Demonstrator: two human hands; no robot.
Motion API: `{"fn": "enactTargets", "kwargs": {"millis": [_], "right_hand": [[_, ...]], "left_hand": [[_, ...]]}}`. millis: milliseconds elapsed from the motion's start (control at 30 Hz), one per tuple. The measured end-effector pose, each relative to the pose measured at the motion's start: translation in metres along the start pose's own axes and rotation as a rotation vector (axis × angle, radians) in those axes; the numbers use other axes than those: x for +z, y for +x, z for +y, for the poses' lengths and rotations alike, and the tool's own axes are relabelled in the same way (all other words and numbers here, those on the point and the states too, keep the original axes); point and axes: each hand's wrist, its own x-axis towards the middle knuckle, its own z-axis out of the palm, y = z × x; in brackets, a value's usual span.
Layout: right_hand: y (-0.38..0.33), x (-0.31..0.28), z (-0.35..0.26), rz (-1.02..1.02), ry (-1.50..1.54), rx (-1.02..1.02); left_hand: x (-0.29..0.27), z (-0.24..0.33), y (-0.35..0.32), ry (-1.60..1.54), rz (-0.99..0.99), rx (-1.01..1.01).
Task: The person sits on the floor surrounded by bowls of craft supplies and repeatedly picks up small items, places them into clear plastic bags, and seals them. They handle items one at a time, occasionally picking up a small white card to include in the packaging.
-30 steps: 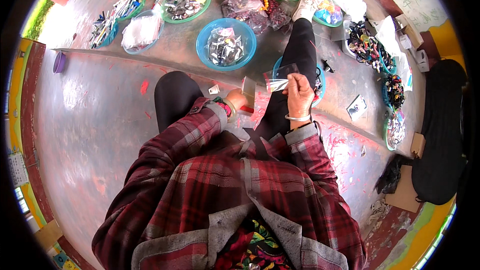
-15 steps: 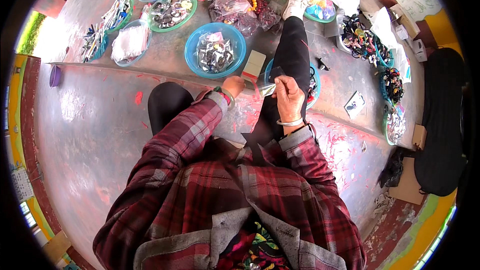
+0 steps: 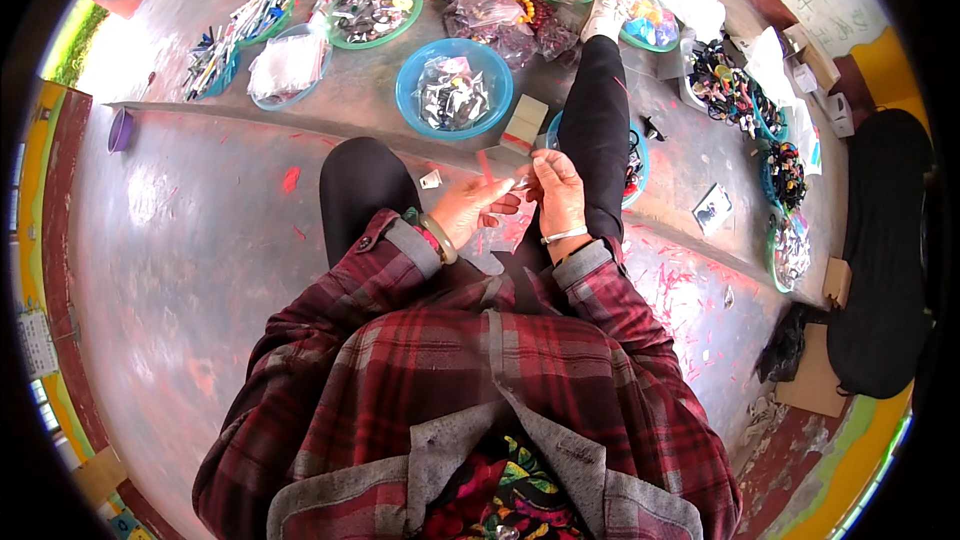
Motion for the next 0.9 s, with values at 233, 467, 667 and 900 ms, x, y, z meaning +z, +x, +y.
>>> {"fn": "enactTargets", "kwargs": {"millis": [233,467,667,900], "right_hand": [[-0.008,-0.002,0.008,-0.077,-0.125,0.162],[-0.01,-0.003,0.016,-0.431,-0.484,0.451],[-0.006,-0.003,0.017,-0.315,-0.455,0.237],[-0.003,-0.005,0.019,-0.284,-0.367,0.243]], "left_hand": [[-0.024,-0.002,0.0,0.009,0.254,0.224],[-0.031,0.003,-0.001,-0.175,0.274,0.275],[-0.036,-0.001,0.004,-0.107,0.215,0.289],[-0.03,-0.009,0.005,0.019,0.109,0.182]]}}
